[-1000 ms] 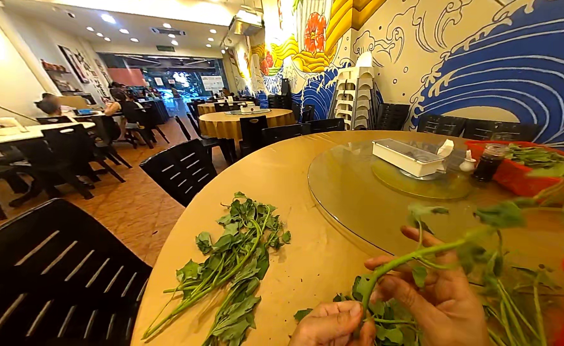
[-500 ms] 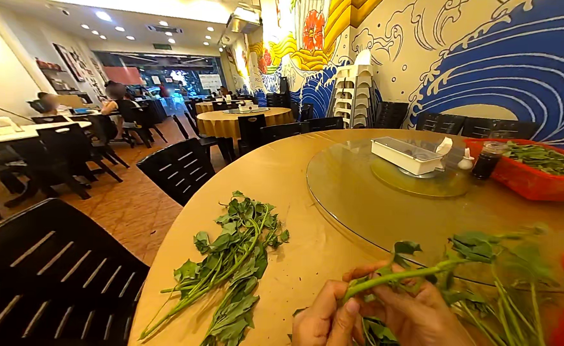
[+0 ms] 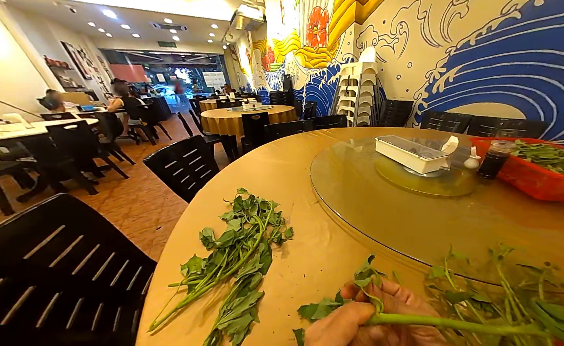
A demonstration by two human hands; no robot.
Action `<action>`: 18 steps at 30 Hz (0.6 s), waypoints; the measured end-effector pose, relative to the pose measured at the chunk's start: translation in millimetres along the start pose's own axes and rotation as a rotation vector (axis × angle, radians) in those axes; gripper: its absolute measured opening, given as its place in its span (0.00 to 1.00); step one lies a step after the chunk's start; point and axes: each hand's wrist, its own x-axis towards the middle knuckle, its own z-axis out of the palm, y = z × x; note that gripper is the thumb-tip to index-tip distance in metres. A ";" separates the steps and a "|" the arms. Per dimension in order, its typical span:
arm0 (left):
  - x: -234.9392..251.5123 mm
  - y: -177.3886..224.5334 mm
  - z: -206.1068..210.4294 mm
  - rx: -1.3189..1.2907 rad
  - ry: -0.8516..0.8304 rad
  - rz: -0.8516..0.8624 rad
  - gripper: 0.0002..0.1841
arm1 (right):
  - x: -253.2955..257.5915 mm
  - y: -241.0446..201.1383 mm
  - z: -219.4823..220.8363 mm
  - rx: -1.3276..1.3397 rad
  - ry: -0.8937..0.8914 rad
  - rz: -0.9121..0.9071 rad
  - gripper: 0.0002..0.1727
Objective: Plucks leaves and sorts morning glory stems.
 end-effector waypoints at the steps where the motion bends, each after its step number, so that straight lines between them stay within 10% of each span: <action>1: 0.5 -0.9 -0.7 0.006 -0.006 -0.005 0.15 | 0.4 -0.6 -0.8 -0.007 0.004 0.003 0.15; 18: 12.6 -12.2 -11.6 0.439 0.270 0.312 0.03 | -15.3 2.9 32.8 -0.126 0.262 -0.162 0.09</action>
